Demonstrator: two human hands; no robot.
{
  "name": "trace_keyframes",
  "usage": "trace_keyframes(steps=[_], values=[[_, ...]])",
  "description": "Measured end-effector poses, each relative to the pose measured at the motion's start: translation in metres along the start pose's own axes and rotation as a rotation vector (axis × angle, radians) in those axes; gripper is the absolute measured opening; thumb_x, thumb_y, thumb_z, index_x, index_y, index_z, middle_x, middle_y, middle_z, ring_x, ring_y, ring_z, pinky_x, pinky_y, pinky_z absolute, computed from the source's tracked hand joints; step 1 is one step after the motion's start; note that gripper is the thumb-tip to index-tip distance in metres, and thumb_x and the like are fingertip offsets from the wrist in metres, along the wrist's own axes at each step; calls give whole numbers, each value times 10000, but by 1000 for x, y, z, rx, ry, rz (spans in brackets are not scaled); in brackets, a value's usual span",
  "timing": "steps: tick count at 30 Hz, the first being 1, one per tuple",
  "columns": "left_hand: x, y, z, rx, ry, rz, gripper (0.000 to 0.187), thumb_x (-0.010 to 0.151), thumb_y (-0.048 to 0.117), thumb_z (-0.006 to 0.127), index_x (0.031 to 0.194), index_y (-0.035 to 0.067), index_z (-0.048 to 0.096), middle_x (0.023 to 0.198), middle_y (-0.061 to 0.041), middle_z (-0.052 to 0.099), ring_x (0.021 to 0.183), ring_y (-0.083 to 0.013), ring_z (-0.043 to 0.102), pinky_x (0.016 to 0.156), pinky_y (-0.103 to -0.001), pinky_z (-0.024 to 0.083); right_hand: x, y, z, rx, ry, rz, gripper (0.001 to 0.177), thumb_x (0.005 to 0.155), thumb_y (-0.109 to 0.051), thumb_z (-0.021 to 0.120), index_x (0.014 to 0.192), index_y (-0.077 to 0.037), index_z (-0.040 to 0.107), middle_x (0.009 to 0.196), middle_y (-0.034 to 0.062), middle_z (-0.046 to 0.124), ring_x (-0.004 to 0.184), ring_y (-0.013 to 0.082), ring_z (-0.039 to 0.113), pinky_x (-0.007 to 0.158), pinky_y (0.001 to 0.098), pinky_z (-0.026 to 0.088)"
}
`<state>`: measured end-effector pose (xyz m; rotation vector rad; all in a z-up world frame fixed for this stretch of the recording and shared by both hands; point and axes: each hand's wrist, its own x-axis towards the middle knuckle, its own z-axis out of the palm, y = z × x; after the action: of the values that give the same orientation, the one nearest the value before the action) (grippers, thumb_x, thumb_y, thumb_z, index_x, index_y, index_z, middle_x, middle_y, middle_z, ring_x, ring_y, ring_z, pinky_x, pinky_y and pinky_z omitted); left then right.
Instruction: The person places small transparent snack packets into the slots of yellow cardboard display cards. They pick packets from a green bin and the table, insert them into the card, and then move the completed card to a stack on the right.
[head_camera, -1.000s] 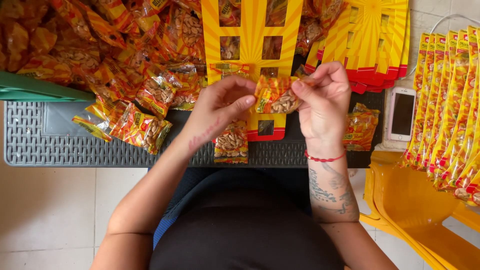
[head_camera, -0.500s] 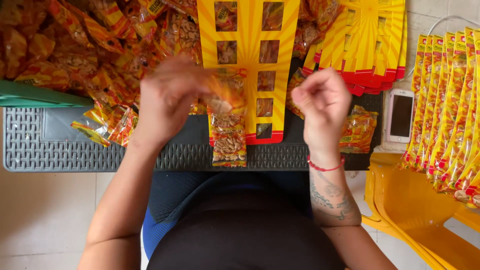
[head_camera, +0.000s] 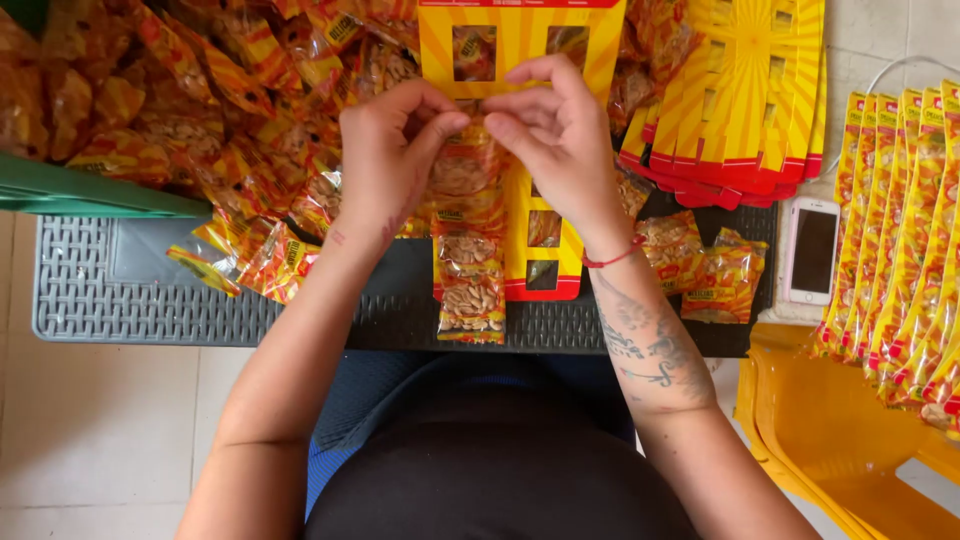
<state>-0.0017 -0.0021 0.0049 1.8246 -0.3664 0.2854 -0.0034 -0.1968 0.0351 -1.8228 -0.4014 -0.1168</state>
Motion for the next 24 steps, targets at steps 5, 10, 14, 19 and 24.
trace_keyframes(steps=[5, 10, 14, 19, 24], values=[[1, 4, 5, -9, 62, -12, 174, 959, 89, 823, 860, 84, 681, 766, 13, 693, 714, -70, 604, 651, -237, 491, 1, 7, 2, 68, 78, 47, 330, 902, 137, 760, 1020, -60, 522, 890, 127, 728, 827, 181, 734, 770, 242, 609], [8, -8, 6, 89, 117, 26, 250, 922, 118, 867, 857, 85, 628, 780, -15, 638, 712, -128, 577, 639, -274, 454, 12, 12, 11, -143, 212, -142, 295, 907, 138, 760, 992, -33, 535, 848, 134, 723, 786, 197, 747, 673, 230, 588], [14, -12, 8, 164, 153, -19, 556, 845, 256, 922, 1087, 57, 462, 1014, -101, 563, 858, -253, 576, 755, -360, 471, 17, 19, 15, -253, 240, -184, 276, 909, 136, 753, 973, -36, 547, 836, 112, 718, 756, 193, 743, 633, 233, 589], [19, -5, 16, -10, 95, -325, 639, 804, 63, 869, 1139, 160, 333, 724, -2, 653, 581, -135, 563, 573, -282, 426, 18, 9, 3, -290, 366, -185, 279, 898, 40, 781, 972, -61, 532, 839, 96, 722, 773, 181, 740, 658, 250, 595], [12, -11, 14, -90, 72, -329, 622, 859, -11, 818, 1131, 168, 288, 672, -2, 591, 537, -93, 423, 508, -250, 329, 40, 69, -83, -572, 641, -213, 439, 811, 241, 695, 1098, -50, 534, 1068, 110, 651, 862, 222, 709, 693, 250, 643]])
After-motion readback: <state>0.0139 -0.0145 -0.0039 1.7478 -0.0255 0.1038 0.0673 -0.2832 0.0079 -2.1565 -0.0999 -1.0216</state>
